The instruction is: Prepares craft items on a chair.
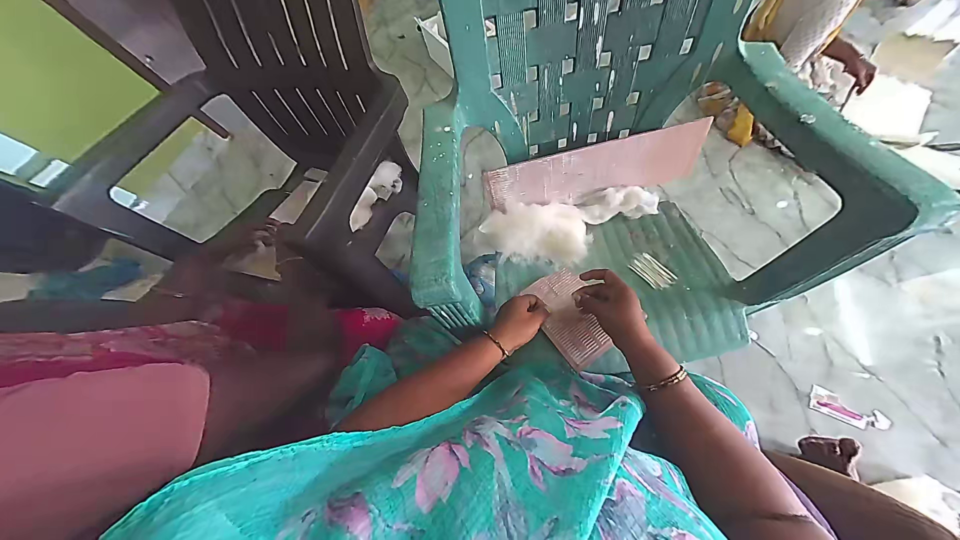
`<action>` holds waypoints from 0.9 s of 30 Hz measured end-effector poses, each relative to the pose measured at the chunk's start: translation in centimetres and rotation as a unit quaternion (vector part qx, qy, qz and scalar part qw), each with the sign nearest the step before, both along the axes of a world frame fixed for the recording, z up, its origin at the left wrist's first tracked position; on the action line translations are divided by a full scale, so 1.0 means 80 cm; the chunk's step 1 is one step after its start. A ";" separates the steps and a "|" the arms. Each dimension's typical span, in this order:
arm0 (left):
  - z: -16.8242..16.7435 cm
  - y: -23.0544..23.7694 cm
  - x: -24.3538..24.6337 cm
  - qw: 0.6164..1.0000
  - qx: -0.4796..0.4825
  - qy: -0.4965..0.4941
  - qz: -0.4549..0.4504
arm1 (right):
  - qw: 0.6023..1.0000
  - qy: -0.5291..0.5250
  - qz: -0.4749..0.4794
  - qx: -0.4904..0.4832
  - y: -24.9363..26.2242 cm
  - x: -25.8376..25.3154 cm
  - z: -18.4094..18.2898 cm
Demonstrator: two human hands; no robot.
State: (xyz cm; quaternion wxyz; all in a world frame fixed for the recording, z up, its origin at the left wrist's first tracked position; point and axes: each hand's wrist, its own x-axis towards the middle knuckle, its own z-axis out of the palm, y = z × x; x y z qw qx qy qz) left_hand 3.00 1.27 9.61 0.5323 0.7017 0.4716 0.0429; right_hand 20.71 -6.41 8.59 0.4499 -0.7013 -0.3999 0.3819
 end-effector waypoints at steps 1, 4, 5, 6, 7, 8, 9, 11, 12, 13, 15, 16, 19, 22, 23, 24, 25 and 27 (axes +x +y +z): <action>0.001 -0.001 -0.001 1.000 -0.009 0.005 0.003 | 1.000 -0.024 0.013 0.000 0.000 0.001 -0.001; -0.001 0.001 -0.002 0.999 -0.007 0.044 -0.012 | 0.993 -0.103 0.051 -0.003 0.000 -0.002 -0.003; -0.001 0.002 -0.003 0.998 -0.001 0.062 -0.020 | 0.990 -0.125 0.059 0.001 0.000 -0.004 -0.004; -0.003 0.004 -0.003 0.997 0.005 0.078 -0.029 | 0.987 -0.145 0.065 0.007 0.000 -0.005 -0.005; -0.005 0.005 -0.003 0.995 0.009 0.089 -0.035 | 0.985 -0.159 0.071 0.007 0.001 -0.007 -0.007; -0.006 0.005 -0.004 0.995 0.009 0.096 -0.038 | 0.982 -0.171 0.075 0.007 0.001 -0.007 -0.008; -0.005 0.003 -0.006 0.995 0.007 0.097 -0.038 | 0.980 -0.183 0.076 0.012 0.002 -0.008 -0.011; -0.003 -0.002 -0.011 0.996 0.004 0.086 -0.030 | 0.978 -0.194 0.075 0.017 0.003 -0.009 -0.013; 0.000 -0.007 -0.015 0.997 0.008 0.075 -0.027 | 0.978 -0.194 0.075 0.012 0.004 -0.009 -0.012; 0.004 -0.011 -0.018 0.997 0.019 0.068 -0.031 | 0.978 -0.195 0.076 0.005 0.005 -0.009 -0.011; 0.012 -0.017 -0.025 0.995 0.051 0.065 -0.056 | 0.977 -0.195 0.080 -0.010 0.008 -0.010 -0.007; 0.013 -0.019 -0.029 0.993 0.068 0.066 -0.068 | 0.977 -0.195 0.084 -0.019 0.009 -0.010 -0.004; 0.010 -0.019 -0.035 0.989 0.091 0.079 -0.091 | 0.976 -0.196 0.090 -0.042 0.013 -0.011 0.005; 0.014 -0.020 -0.030 0.986 0.095 0.106 -0.091 | 0.973 -0.201 0.091 -0.062 0.016 -0.007 0.011; 0.015 -0.019 -0.028 0.985 0.092 0.114 -0.093 | 0.972 -0.206 0.087 -0.066 0.016 -0.005 0.012; 0.015 -0.017 -0.027 0.984 0.089 0.118 -0.097 | 0.972 -0.212 0.080 -0.069 0.016 -0.002 0.013; 0.014 -0.016 -0.026 0.984 0.088 0.120 -0.103 | 0.971 -0.221 0.070 -0.065 0.015 0.001 0.012; 0.013 -0.014 -0.024 0.982 0.090 0.120 -0.114 | 0.969 -0.235 0.052 -0.060 0.013 0.008 0.012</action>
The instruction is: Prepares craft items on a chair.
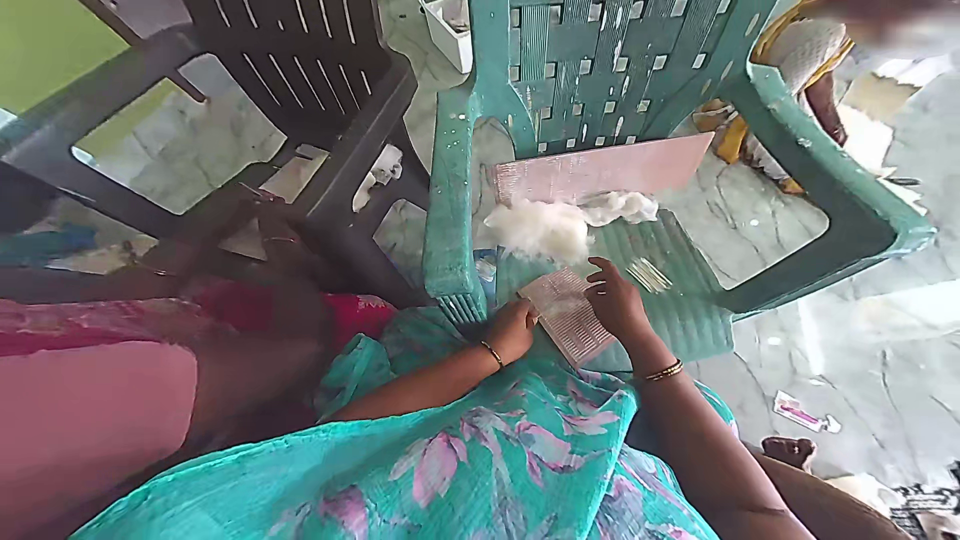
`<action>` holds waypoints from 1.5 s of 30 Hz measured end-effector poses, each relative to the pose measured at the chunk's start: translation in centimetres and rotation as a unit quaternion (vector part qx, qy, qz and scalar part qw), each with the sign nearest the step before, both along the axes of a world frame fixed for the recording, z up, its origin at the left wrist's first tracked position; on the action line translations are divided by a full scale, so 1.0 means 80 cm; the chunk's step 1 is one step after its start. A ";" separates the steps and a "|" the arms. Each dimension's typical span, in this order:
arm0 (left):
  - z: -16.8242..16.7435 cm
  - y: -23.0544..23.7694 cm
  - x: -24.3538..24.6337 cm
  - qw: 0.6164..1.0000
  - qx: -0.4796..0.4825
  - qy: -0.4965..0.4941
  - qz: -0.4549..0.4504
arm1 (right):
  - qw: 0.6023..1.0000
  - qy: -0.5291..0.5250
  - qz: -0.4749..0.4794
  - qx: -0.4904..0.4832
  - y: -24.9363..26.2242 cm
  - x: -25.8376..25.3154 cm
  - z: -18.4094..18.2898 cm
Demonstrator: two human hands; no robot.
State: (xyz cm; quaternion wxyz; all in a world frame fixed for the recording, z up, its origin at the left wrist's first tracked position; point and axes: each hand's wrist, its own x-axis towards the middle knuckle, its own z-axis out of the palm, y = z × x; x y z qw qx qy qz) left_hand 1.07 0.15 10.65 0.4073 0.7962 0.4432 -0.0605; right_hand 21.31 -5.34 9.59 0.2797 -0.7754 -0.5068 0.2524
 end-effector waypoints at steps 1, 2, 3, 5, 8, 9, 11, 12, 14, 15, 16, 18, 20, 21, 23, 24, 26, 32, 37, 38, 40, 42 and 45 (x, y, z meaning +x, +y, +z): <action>-0.001 0.001 0.001 1.000 0.001 0.003 -0.006 | 1.000 -0.009 -0.003 0.008 -0.001 0.003 -0.001; -0.001 0.002 0.001 1.000 0.003 0.003 -0.010 | 1.000 -0.019 -0.004 0.019 -0.002 0.006 -0.003; -0.003 0.002 0.002 1.000 0.004 0.001 -0.012 | 0.999 -0.026 -0.004 0.031 -0.002 0.006 -0.004; -0.005 0.002 0.001 1.000 0.008 -0.011 -0.009 | 0.999 -0.042 0.004 0.034 -0.002 0.003 -0.003; -0.004 -0.002 -0.003 0.999 0.019 -0.040 0.003 | 0.997 -0.059 0.039 0.036 -0.001 -0.002 -0.006; -0.005 -0.004 -0.005 0.999 0.022 -0.047 0.005 | 0.996 -0.058 0.046 0.039 -0.002 -0.003 -0.007; -0.007 -0.006 -0.007 0.999 0.028 -0.045 -0.002 | 0.996 -0.058 0.047 0.041 -0.004 -0.003 -0.007; -0.008 -0.007 -0.007 0.999 0.030 -0.036 -0.010 | 0.997 -0.060 0.043 0.038 -0.004 -0.004 -0.006; -0.007 -0.007 -0.006 0.999 0.034 -0.015 -0.022 | 0.996 -0.069 0.044 0.023 -0.004 -0.007 -0.004; -0.006 -0.007 -0.005 0.999 0.037 -0.005 -0.023 | 0.995 -0.078 0.054 0.018 -0.004 -0.010 -0.004; -0.006 -0.007 -0.004 0.999 0.039 0.002 -0.023 | 0.993 -0.092 0.075 0.012 -0.003 -0.014 -0.005; -0.007 -0.006 0.000 0.999 0.043 0.012 -0.022 | 0.979 -0.140 0.150 0.008 -0.002 -0.018 -0.019; -0.008 -0.005 0.001 0.998 0.048 0.017 -0.023 | 0.956 -0.185 0.222 -0.049 -0.003 -0.021 -0.029; -0.009 -0.005 0.002 0.998 0.048 0.016 -0.023 | 0.945 -0.200 0.242 -0.092 -0.005 -0.024 -0.028; -0.011 -0.006 0.000 0.999 0.045 0.008 -0.025 | 0.930 -0.215 0.263 -0.142 -0.017 -0.029 -0.024; -0.013 -0.007 -0.002 0.999 0.043 0.003 -0.029 | 0.924 -0.221 0.272 -0.156 -0.026 -0.028 -0.022; -0.012 -0.010 -0.007 0.998 0.027 0.008 -0.052 | 0.911 -0.233 0.292 -0.176 -0.051 -0.025 -0.016; -0.010 -0.023 -0.017 0.995 -0.022 -0.006 -0.100 | 0.901 -0.242 0.312 -0.177 -0.121 -0.016 -0.003; -0.011 -0.021 -0.018 0.998 -0.002 -0.040 -0.055 | 0.937 -0.199 0.252 -0.136 -0.119 0.003 0.010; -0.010 -0.020 -0.017 0.998 0.007 -0.038 -0.045 | 0.941 -0.205 0.235 -0.134 -0.110 0.003 0.010; -0.009 -0.015 -0.013 0.999 0.029 -0.032 -0.033 | 0.944 -0.214 0.223 -0.114 -0.086 0.000 0.003; -0.012 -0.011 -0.009 0.998 0.051 -0.028 -0.026 | 0.943 -0.222 0.230 -0.091 -0.057 -0.007 -0.010; -0.015 -0.009 -0.003 0.998 0.058 -0.003 -0.026 | 0.931 -0.237 0.258 -0.097 -0.018 -0.022 -0.028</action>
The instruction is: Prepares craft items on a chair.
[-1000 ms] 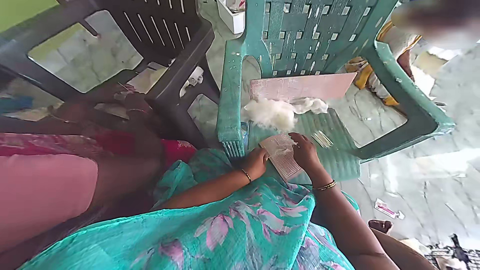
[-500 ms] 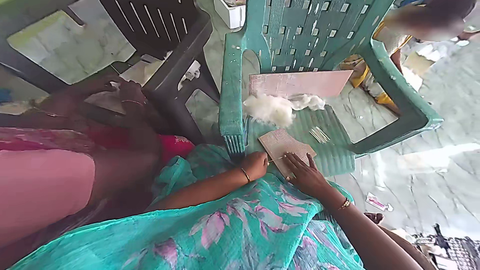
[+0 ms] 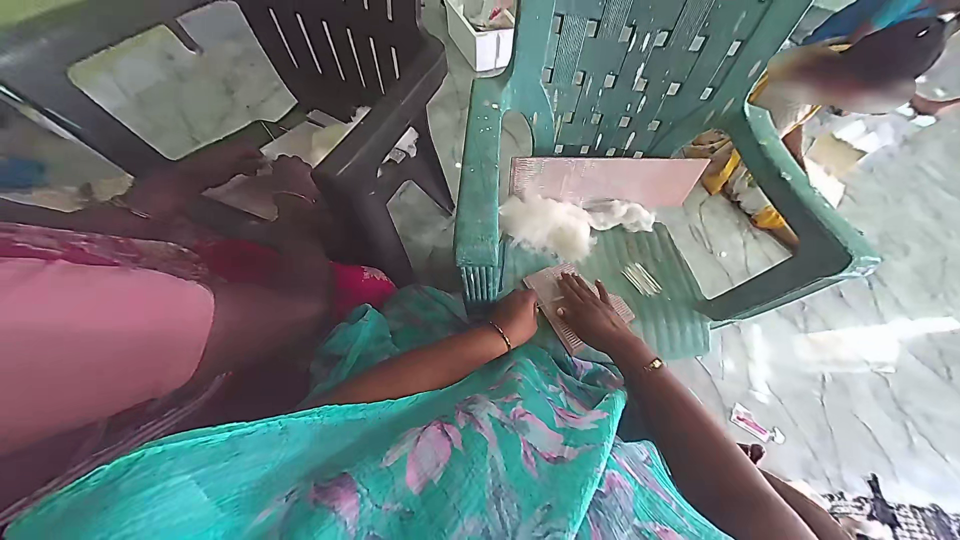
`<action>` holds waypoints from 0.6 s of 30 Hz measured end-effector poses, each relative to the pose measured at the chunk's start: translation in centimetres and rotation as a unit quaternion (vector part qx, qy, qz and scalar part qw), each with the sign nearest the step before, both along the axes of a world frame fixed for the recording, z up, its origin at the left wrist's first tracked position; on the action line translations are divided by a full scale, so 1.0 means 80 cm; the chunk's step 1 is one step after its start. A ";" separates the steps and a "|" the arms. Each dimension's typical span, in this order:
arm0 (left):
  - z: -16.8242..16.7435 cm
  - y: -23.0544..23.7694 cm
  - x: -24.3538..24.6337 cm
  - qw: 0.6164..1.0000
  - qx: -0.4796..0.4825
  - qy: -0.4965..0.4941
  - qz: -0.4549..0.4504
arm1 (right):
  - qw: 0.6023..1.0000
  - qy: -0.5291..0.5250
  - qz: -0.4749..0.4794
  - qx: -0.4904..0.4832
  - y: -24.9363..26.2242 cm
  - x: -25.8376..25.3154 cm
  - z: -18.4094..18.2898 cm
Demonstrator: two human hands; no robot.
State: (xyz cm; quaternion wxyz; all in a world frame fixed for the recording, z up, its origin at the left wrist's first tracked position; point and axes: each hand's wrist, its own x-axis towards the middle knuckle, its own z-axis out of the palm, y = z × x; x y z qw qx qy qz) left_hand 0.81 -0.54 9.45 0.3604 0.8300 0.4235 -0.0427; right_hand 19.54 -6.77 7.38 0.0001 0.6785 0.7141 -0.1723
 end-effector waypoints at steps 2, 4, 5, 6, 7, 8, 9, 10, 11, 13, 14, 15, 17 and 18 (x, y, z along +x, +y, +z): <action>0.000 -0.001 0.001 1.000 0.004 0.010 -0.004 | 1.000 -0.010 0.013 -0.015 0.011 -0.007 -0.003; 0.000 -0.002 -0.001 1.000 0.004 0.008 -0.010 | 0.999 -0.018 0.022 -0.038 0.006 -0.011 0.002; 0.000 -0.004 -0.003 1.000 0.002 0.004 -0.017 | 0.998 -0.023 0.027 -0.047 -0.004 -0.010 0.004; -0.001 -0.005 -0.005 1.000 -0.001 0.002 -0.027 | 0.998 -0.027 0.034 -0.054 -0.017 -0.009 0.004; -0.001 -0.006 -0.006 0.999 -0.006 0.003 -0.042 | 0.997 -0.025 0.038 -0.063 -0.032 -0.007 0.006; 0.001 -0.008 -0.008 0.998 -0.013 0.003 -0.059 | 0.996 -0.025 0.041 -0.078 -0.048 -0.005 0.010; 0.002 -0.010 -0.008 0.997 -0.019 -0.001 -0.074 | 0.995 -0.025 0.046 -0.087 -0.063 -0.002 0.013; 0.001 -0.012 -0.009 0.996 -0.026 -0.005 -0.087 | 0.994 -0.023 0.049 -0.093 -0.077 -0.001 0.018; 0.001 -0.015 -0.009 0.995 -0.032 -0.007 -0.098 | 0.994 -0.022 0.053 -0.095 -0.091 0.000 0.023; 0.001 -0.019 -0.009 0.994 -0.037 -0.008 -0.102 | 0.996 -0.014 0.062 -0.066 -0.110 0.006 0.030; 0.000 -0.020 -0.008 0.995 -0.034 -0.010 -0.097 | 0.998 -0.001 0.059 -0.031 -0.116 0.011 0.029; 0.000 -0.019 -0.009 0.996 -0.029 -0.015 -0.087 | 0.999 0.015 0.048 0.009 -0.119 0.016 0.028; -0.002 -0.018 -0.009 0.998 -0.011 -0.026 -0.064 | 0.998 0.029 0.008 0.064 -0.113 0.023 0.024; -0.003 -0.017 -0.008 0.998 -0.001 -0.028 -0.055 | 0.997 0.023 -0.010 0.067 -0.104 0.023 0.024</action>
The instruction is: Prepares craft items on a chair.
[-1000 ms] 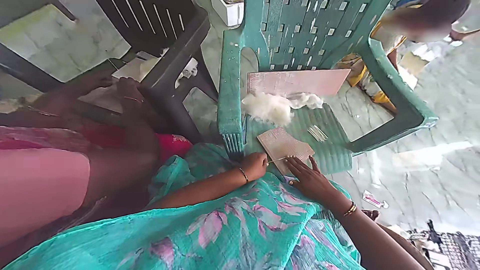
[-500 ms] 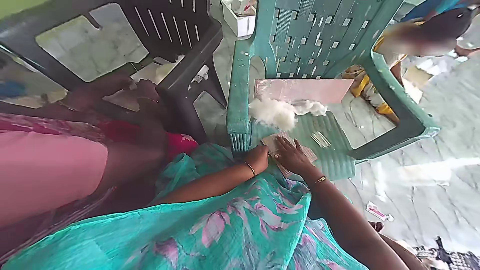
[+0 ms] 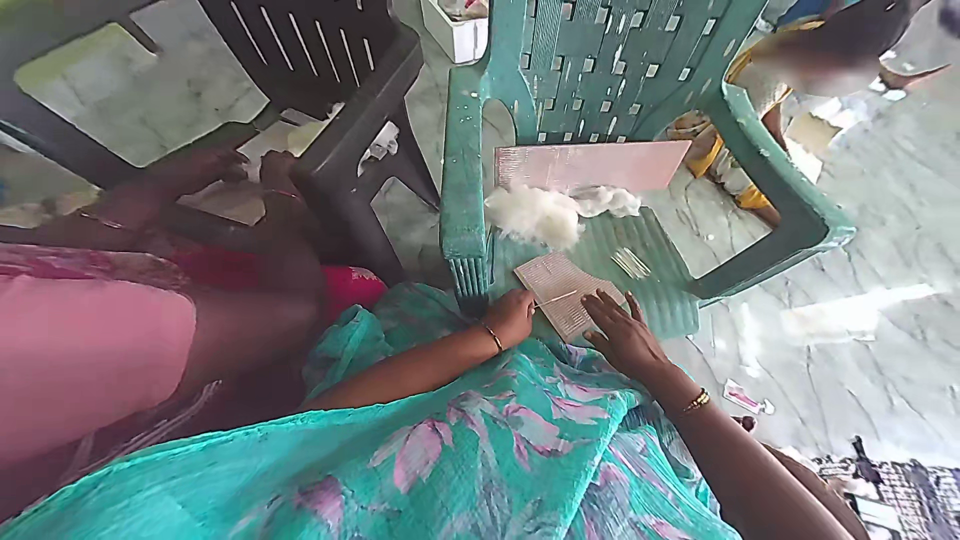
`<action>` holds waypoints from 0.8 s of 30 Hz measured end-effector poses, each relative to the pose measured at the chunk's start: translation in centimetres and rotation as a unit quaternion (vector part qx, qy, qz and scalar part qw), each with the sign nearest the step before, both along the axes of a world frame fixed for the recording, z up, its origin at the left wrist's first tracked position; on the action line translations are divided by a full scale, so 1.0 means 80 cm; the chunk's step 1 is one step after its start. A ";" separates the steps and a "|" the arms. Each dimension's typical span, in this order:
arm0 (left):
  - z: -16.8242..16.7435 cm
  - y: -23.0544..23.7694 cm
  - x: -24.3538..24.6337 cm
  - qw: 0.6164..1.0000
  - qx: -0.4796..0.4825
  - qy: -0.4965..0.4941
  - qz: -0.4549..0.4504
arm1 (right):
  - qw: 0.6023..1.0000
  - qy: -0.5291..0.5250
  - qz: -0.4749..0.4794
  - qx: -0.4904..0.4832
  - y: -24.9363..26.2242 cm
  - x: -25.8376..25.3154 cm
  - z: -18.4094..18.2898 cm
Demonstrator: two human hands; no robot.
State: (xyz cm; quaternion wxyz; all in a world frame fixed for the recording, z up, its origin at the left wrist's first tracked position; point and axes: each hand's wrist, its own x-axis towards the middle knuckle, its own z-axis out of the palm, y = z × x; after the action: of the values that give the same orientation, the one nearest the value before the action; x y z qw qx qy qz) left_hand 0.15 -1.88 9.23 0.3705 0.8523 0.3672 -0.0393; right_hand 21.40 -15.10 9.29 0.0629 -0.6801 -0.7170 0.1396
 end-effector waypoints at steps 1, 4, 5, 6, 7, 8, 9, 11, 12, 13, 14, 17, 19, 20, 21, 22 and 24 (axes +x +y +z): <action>-0.001 0.002 0.001 1.000 0.009 -0.003 0.008 | 1.000 -0.006 -0.010 0.004 0.011 -0.001 -0.003; -0.004 0.008 0.004 0.999 0.029 0.003 0.019 | 1.000 -0.014 -0.014 -0.012 0.055 -0.013 -0.013; -0.004 0.010 0.005 0.999 0.031 0.006 0.021 | 1.000 -0.017 -0.007 -0.018 0.069 -0.018 -0.020; -0.003 0.011 0.006 0.999 0.033 0.012 0.021 | 0.999 -0.024 0.002 -0.027 0.082 -0.022 -0.027; -0.002 0.012 0.007 0.999 0.034 0.017 0.022 | 0.999 -0.033 0.011 -0.042 0.091 -0.026 -0.031; -0.002 0.013 0.006 0.999 0.033 0.020 0.020 | 0.997 -0.041 0.020 -0.058 0.096 -0.032 -0.032; -0.001 0.013 0.005 0.999 0.032 0.023 0.016 | 0.996 -0.049 0.024 -0.068 0.097 -0.037 -0.032; 0.001 0.011 0.002 0.999 0.031 0.028 0.005 | 0.994 -0.052 0.027 -0.087 0.088 -0.042 -0.026; 0.001 0.009 0.000 0.999 0.028 0.031 -0.001 | 0.993 -0.052 0.029 -0.101 0.079 -0.044 -0.022; 0.002 0.006 0.000 0.999 0.024 0.032 -0.008 | 0.991 -0.053 0.031 -0.117 0.068 -0.044 -0.018; 0.001 0.004 -0.001 0.999 0.020 0.033 -0.016 | 0.990 -0.051 0.032 -0.130 0.055 -0.044 -0.015; -0.001 -0.002 0.001 0.999 0.019 0.031 -0.040 | 0.985 -0.055 0.036 -0.159 0.020 -0.046 -0.005; -0.004 -0.005 0.000 0.998 0.024 0.031 -0.055 | 0.985 -0.055 0.036 -0.162 0.001 -0.049 -0.001; -0.005 -0.006 -0.001 0.997 0.029 0.029 -0.061 | 0.985 -0.054 0.038 -0.159 -0.006 -0.049 0.001; -0.007 -0.007 -0.003 0.997 0.033 0.024 -0.065 | 0.986 -0.049 0.041 -0.152 -0.012 -0.049 0.003; -0.008 -0.007 -0.005 0.997 0.033 0.020 -0.067 | 0.991 -0.034 0.047 -0.124 -0.019 -0.047 0.004; -0.008 -0.009 -0.011 0.997 0.037 0.010 -0.063 | 0.998 0.025 0.052 0.020 -0.033 -0.041 -0.005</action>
State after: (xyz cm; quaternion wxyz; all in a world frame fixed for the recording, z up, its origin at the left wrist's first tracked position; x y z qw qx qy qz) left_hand -0.75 -2.58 8.58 0.3319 0.8864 0.3176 -0.0573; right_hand 18.10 -17.77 8.86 0.0872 -0.6364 -0.7525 0.1453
